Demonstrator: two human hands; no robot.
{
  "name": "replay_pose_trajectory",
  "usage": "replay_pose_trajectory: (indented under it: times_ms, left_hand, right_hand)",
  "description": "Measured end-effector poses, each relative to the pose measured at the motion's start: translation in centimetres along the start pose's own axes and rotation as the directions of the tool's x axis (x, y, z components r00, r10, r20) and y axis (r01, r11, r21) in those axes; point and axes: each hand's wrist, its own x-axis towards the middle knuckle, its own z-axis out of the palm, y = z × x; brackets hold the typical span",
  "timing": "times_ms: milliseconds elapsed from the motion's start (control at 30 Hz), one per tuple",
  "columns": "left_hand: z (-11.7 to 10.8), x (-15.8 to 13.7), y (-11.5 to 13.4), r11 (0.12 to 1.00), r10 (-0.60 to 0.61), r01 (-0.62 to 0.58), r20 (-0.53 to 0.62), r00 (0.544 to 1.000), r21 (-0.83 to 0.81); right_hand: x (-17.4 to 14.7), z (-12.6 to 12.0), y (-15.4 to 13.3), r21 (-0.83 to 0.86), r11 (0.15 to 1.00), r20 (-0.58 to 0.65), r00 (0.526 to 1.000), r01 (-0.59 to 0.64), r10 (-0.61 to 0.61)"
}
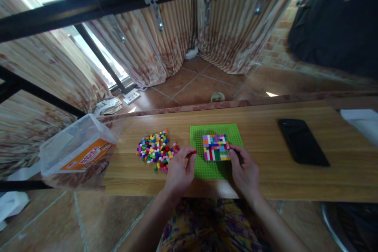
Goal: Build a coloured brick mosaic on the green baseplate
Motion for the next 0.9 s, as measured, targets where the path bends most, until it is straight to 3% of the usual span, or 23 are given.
replay_pose_trajectory:
  times_ms: [400,900]
  left_hand:
    - [2.4,1.7,0.9,0.995,0.083,-0.083,0.003,0.997,0.052]
    - [3.2,1.3,1.5,0.978,0.163,-0.163,0.016,0.987,0.133]
  right_hand:
    - [0.1,0.0,-0.1,-0.021,0.999,0.0,1.0,0.028,-0.028]
    - [0.0,0.1,-0.1,-0.006,0.999,0.006,0.999,0.032,-0.032]
